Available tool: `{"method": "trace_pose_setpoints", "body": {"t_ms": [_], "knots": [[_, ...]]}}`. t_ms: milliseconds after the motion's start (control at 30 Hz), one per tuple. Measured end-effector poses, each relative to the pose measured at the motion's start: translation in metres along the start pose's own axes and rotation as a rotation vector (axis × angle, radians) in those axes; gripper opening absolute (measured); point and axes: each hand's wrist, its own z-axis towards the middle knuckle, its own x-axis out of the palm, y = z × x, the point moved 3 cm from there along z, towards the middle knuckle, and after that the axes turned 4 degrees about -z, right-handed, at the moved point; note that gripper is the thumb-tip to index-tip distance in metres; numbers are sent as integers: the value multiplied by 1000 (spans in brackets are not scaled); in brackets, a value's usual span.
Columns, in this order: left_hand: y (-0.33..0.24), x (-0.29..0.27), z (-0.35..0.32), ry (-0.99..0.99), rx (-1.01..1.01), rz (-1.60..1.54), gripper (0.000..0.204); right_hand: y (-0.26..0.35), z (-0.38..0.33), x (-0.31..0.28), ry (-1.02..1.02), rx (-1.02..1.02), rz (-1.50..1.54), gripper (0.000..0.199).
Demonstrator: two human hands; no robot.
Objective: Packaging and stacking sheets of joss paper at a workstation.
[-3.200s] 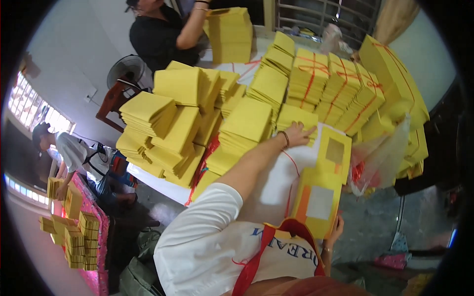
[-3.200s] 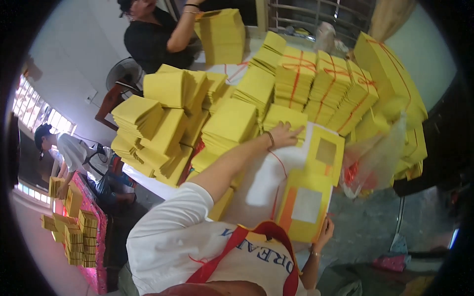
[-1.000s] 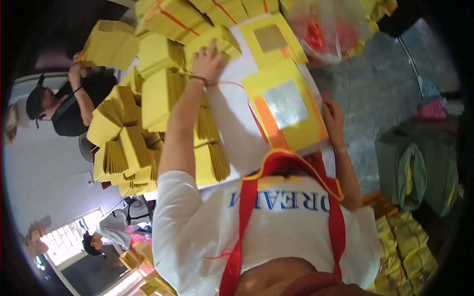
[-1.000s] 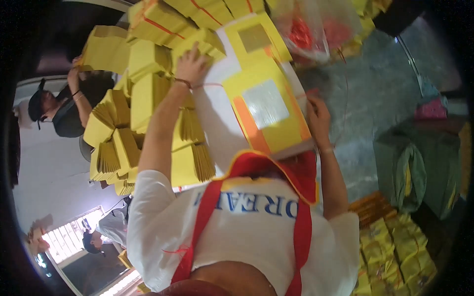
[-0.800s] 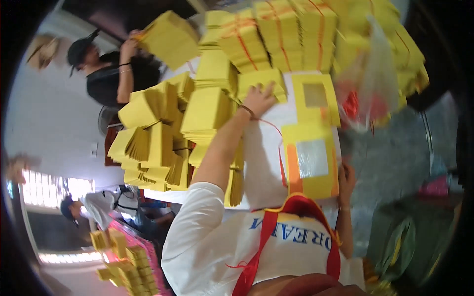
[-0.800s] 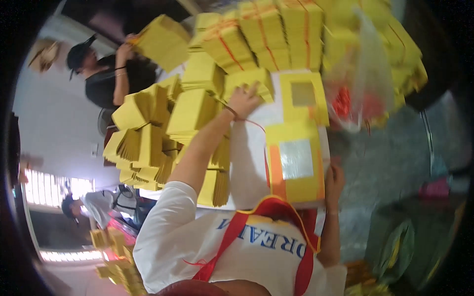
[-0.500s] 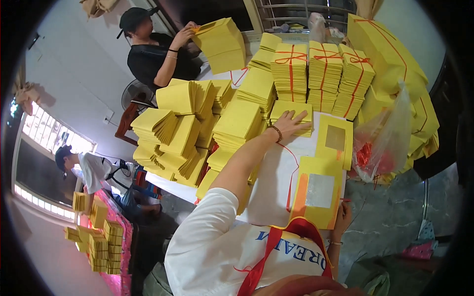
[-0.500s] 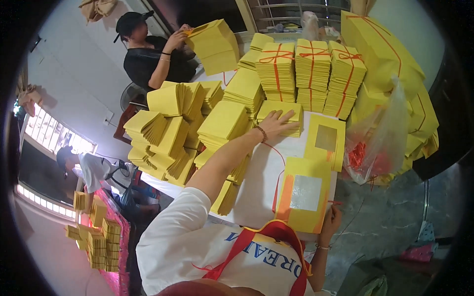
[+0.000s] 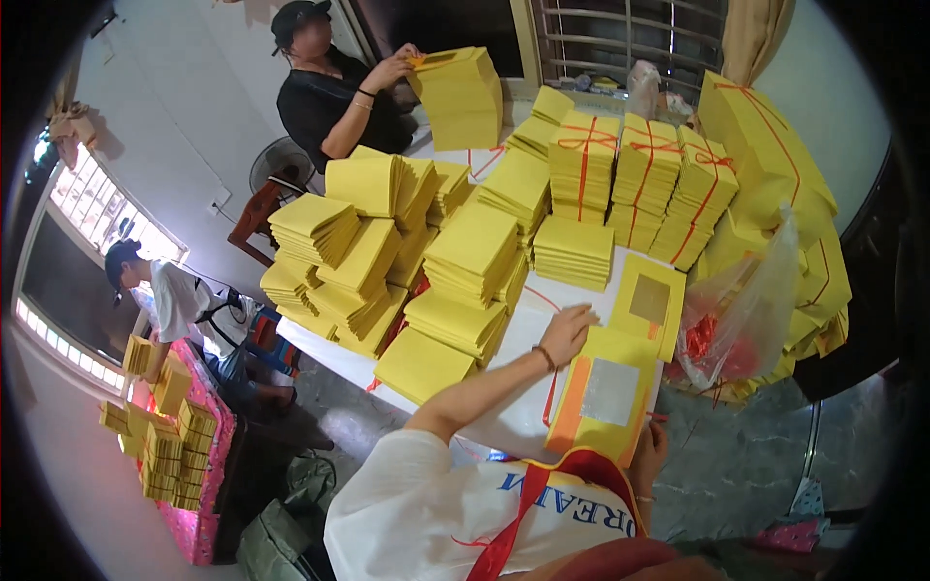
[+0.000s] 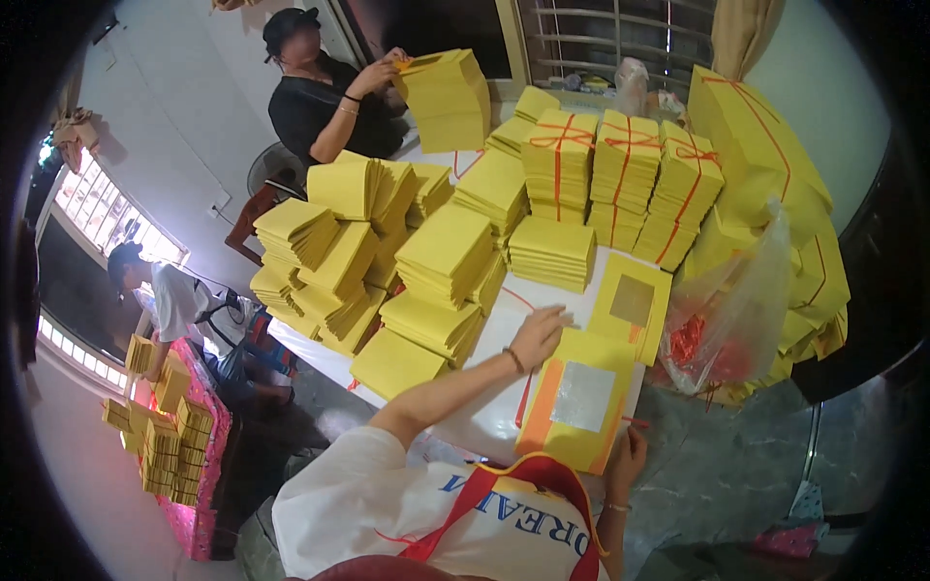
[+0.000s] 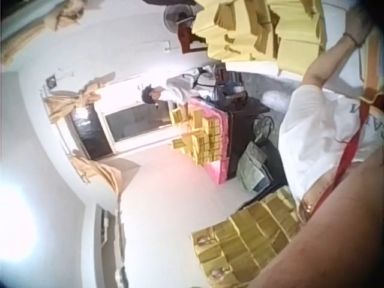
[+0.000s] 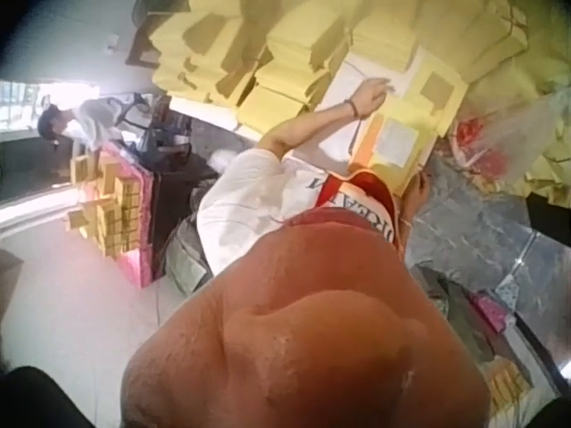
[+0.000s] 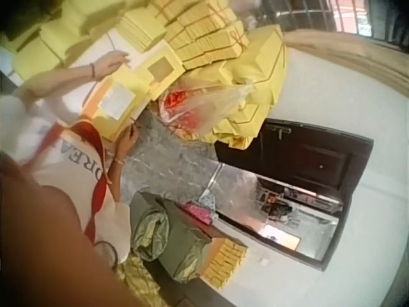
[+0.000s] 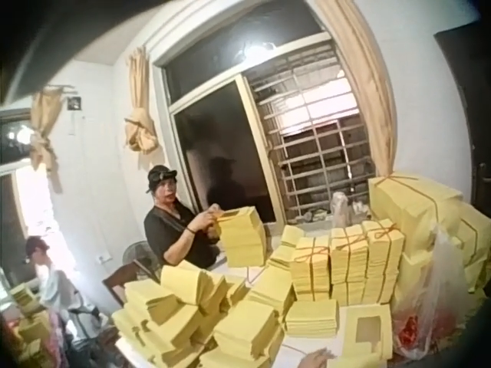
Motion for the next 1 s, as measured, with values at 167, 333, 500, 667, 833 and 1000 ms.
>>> {"method": "trace_pose_setpoints", "body": {"t_ms": [167, 333, 500, 667, 833, 1000], "knots": [[-8, -11, -21, -69, -425, -346, 28, 45, 1, -7, 119, 84, 88, 23], [-117, -132, 58, -238, -211, -420, 55, 58, 25, -10, 146, 7, 48, 22], [-279, -225, 131, -363, 386, -785, 43, 88, 20, 1, 220, 28, -32, 21], [-273, -172, 125, -342, 919, -151, 11, 64, 27, 14, 225, -63, 73, 24], [-170, -67, 29, -10, 185, -203, 29, 86, 1, 15, 250, -12, 25, 23], [-122, -38, -84, 120, -163, -136, 27, 69, 0, 19, 242, 62, 85, 22]]}}
